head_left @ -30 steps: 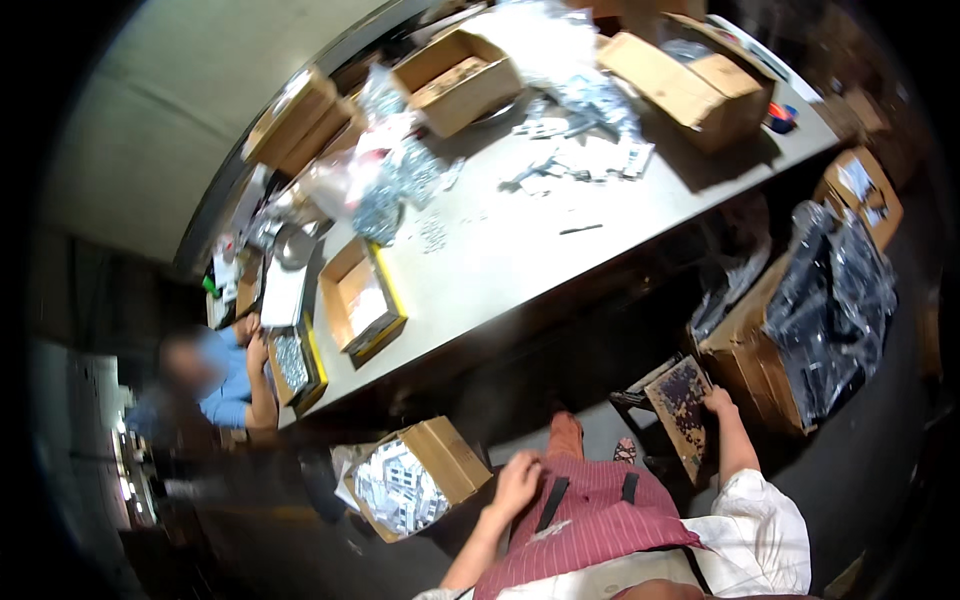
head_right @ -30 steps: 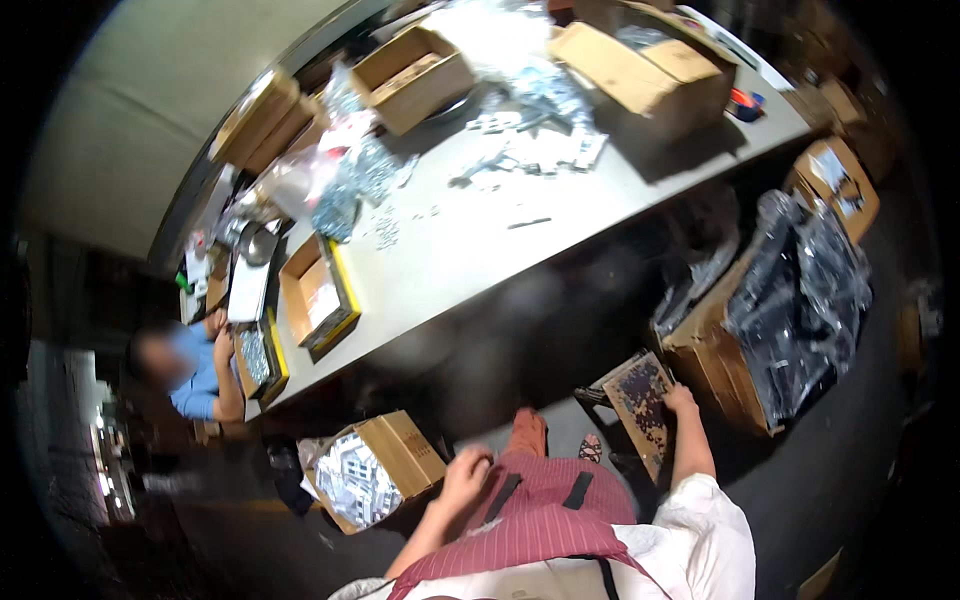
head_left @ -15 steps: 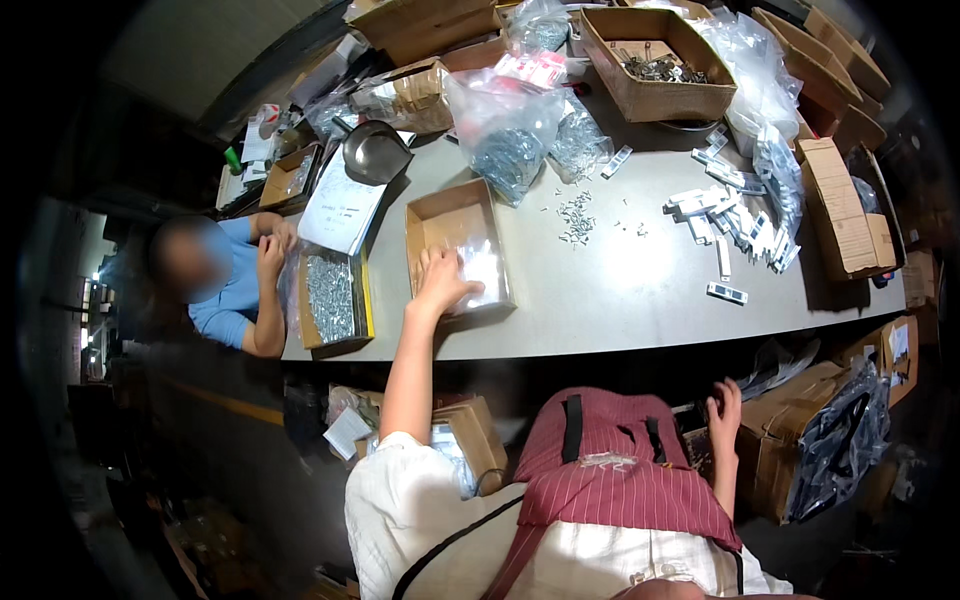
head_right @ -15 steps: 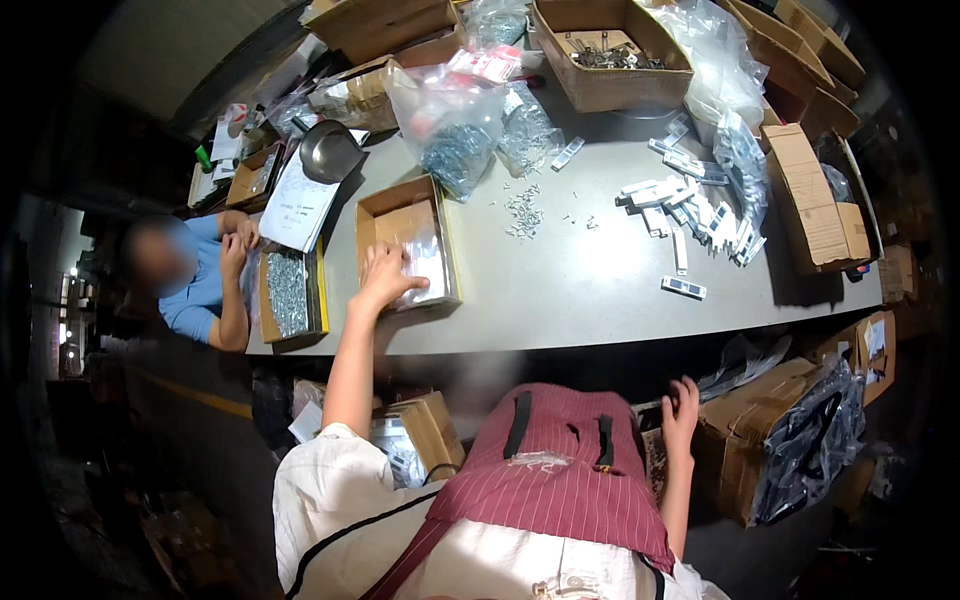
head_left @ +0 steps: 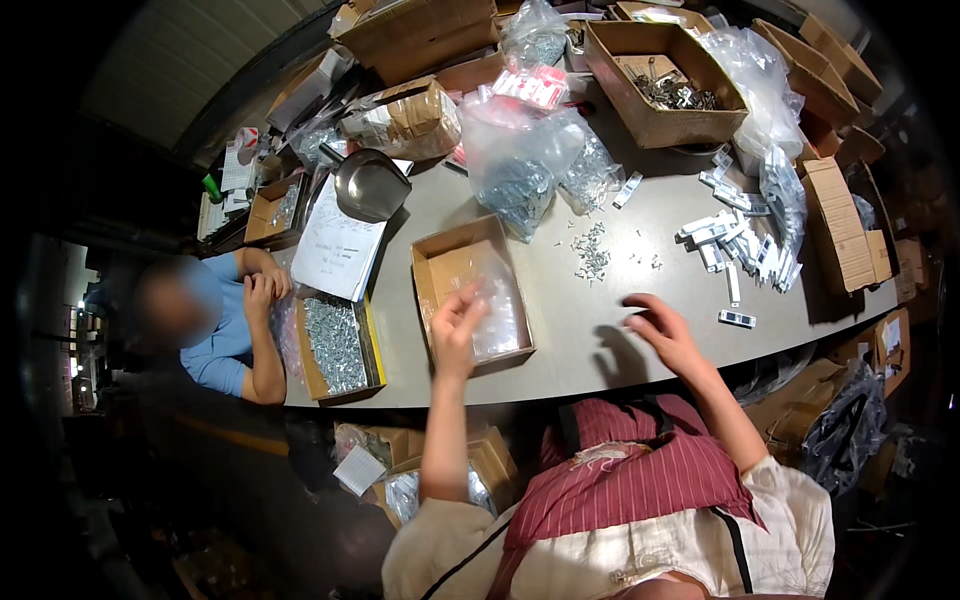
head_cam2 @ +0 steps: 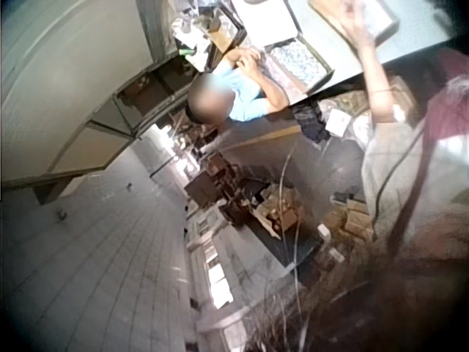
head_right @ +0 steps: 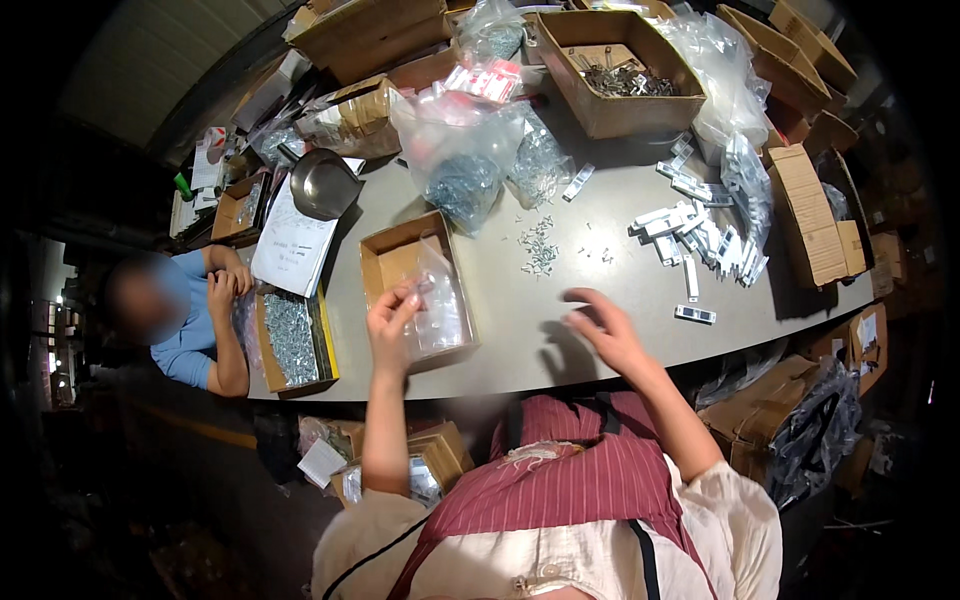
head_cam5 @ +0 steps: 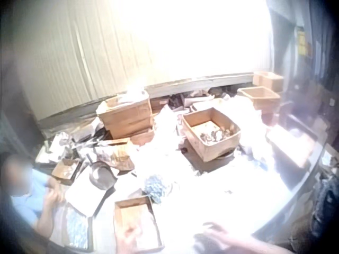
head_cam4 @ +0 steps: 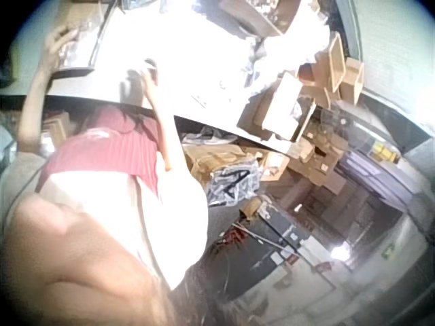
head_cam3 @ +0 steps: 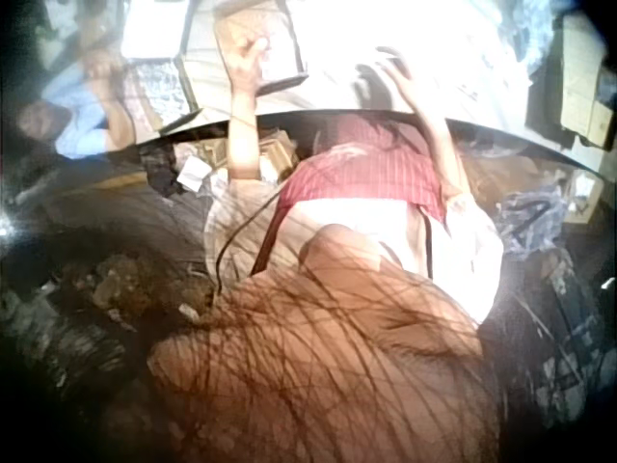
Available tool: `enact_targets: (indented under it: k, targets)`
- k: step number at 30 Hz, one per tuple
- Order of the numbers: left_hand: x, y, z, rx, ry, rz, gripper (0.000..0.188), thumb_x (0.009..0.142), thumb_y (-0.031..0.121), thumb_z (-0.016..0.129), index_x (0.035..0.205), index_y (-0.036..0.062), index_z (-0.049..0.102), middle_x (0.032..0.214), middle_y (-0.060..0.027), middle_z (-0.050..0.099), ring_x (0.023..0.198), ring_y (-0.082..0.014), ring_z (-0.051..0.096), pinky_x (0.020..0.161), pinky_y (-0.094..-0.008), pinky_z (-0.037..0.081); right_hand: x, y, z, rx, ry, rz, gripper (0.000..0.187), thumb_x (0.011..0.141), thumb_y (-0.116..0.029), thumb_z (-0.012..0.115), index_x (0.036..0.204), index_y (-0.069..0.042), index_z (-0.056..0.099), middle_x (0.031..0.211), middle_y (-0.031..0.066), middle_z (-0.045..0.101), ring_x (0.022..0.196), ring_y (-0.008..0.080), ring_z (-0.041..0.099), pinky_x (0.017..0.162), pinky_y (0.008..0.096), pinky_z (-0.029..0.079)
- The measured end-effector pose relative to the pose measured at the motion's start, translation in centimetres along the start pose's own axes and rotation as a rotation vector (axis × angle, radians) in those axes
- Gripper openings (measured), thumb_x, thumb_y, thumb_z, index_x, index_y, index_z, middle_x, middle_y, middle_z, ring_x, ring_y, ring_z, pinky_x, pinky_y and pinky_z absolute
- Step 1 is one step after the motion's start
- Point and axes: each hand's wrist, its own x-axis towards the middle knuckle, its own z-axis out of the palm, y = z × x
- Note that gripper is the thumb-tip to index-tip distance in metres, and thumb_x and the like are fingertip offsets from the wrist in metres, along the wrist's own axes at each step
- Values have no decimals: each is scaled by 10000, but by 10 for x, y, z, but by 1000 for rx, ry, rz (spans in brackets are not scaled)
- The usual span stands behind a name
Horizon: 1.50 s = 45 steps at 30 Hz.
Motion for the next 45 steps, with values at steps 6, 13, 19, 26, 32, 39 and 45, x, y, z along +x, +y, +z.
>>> enact_targets:
  k: [6, 13, 19, 26, 32, 39, 45]
  targets:
    - [-85, 30, 96, -487, 15, -48, 370, 1000, 122, 570, 1295, -100, 582, 1213, -212, 694, 1087, -274, 690, 928, -349, 561, 33, -4, 67, 518, -538, 178, 574, 1043, -321, 637, 1481, 12, 475, 1406, 99, 570, 1118, 174, 618, 1026, 333, 466]
    - [-104, -44, 99, 83, -290, -161, 419, 939, 89, 721, 1314, -25, 573, 1313, -147, 634, 1185, -205, 635, 994, -329, 524, 24, -11, 15, 330, -242, -48, 200, 1052, -190, 636, 1107, 2, 650, 984, 30, 658, 901, 102, 608, 821, 296, 518]
    - [-79, 23, 149, 231, -298, -38, 326, 934, 77, 722, 1242, -5, 653, 1113, -115, 729, 1026, -199, 692, 884, -316, 547, -3, -13, -22, -121, -316, -171, 147, 994, -146, 661, 1022, -7, 700, 778, 78, 677, 688, 160, 659, 652, 317, 535]
    - [-60, 21, 188, 411, -333, 179, 167, 931, 73, 694, 1077, 4, 734, 944, -139, 743, 817, -224, 712, 744, -332, 548, -4, 6, -57, -44, -253, -15, 202, 990, -210, 680, 1037, -15, 703, 807, 100, 705, 706, 170, 676, 677, 338, 546]
    - [-40, -12, 204, 633, -120, 317, 130, 920, 133, 728, 872, 18, 693, 813, -149, 695, 724, -321, 663, 664, -397, 520, 58, 49, -110, -735, 42, -304, 370, 850, -79, 688, 1207, -15, 614, 1126, 209, 637, 1018, 387, 658, 882, 446, 552]
    - [-19, -20, 213, 772, -186, 474, 134, 915, 126, 719, 839, 39, 650, 771, -134, 641, 743, -357, 627, 670, -451, 497, 105, 73, -116, -1040, -103, -415, 346, 797, -16, 658, 1143, -18, 653, 1114, 190, 608, 1100, 367, 620, 915, 443, 544]
    - [-22, -57, 210, 794, -261, 499, 120, 883, 127, 737, 837, 44, 663, 899, -121, 655, 891, -334, 628, 747, -443, 516, 102, 86, -112, -1195, -96, -419, 200, 801, -51, 633, 993, 6, 625, 979, 178, 643, 964, 351, 671, 787, 422, 589]
